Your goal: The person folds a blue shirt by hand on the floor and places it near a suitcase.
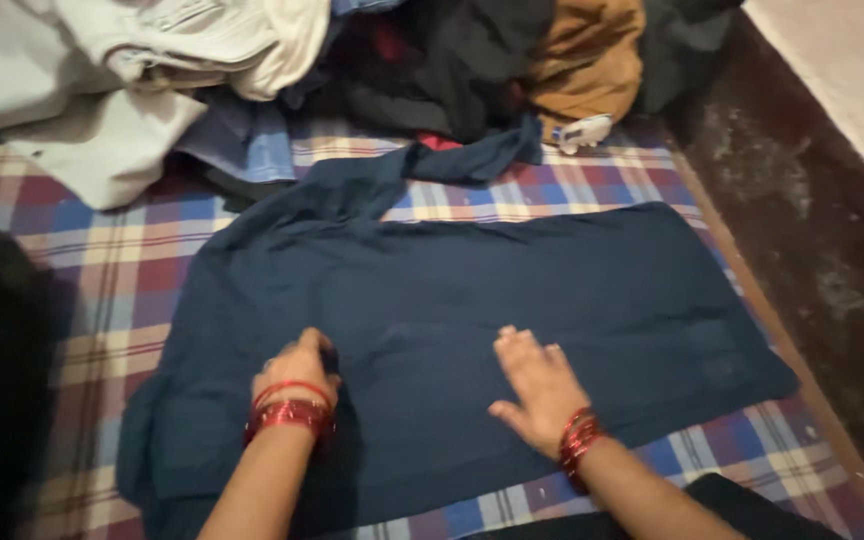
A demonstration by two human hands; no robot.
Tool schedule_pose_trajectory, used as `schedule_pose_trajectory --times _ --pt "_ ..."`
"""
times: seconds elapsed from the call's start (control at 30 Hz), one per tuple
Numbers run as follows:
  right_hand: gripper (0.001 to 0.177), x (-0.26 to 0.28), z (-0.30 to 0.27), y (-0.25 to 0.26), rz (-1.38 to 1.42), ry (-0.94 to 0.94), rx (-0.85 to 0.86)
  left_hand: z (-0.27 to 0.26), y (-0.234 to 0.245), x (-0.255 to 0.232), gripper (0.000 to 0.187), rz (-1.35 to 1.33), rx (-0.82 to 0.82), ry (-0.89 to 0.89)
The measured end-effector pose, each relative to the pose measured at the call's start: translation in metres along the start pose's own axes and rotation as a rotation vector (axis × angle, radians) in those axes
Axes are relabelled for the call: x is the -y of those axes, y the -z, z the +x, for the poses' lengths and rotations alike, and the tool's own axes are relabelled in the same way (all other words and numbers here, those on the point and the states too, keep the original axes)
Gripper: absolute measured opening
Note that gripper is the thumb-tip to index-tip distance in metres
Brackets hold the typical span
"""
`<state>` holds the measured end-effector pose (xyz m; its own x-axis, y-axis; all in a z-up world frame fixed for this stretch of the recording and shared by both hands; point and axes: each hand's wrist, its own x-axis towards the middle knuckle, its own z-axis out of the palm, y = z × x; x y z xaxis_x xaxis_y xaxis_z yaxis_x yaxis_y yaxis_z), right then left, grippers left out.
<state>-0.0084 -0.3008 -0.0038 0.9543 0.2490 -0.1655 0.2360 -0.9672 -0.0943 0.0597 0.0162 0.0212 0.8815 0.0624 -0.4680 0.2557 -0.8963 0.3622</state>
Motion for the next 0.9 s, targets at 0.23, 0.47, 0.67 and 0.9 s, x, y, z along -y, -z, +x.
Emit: schedule_pose_trajectory --times 0.23,0.47,0.67,0.9 --pt "0.092 -0.035 -0.016 -0.034 -0.032 -0.227 -0.142 -0.045 -0.05 -0.09 0.102 0.288 0.054 -0.846" --pt "0.089 -0.139 -0.019 -0.006 -0.173 -0.523 -0.048 0.0 -0.042 -0.051 0.089 0.45 -0.047 -0.449" --pt "0.068 -0.081 0.04 0.032 -0.078 -0.438 0.079 0.059 -0.044 -0.055 0.074 0.369 -0.225 -0.322" --pt "0.072 -0.127 0.127 -0.015 -0.033 -0.12 -0.121 0.118 -0.018 -0.117 0.088 0.421 0.001 -0.454"
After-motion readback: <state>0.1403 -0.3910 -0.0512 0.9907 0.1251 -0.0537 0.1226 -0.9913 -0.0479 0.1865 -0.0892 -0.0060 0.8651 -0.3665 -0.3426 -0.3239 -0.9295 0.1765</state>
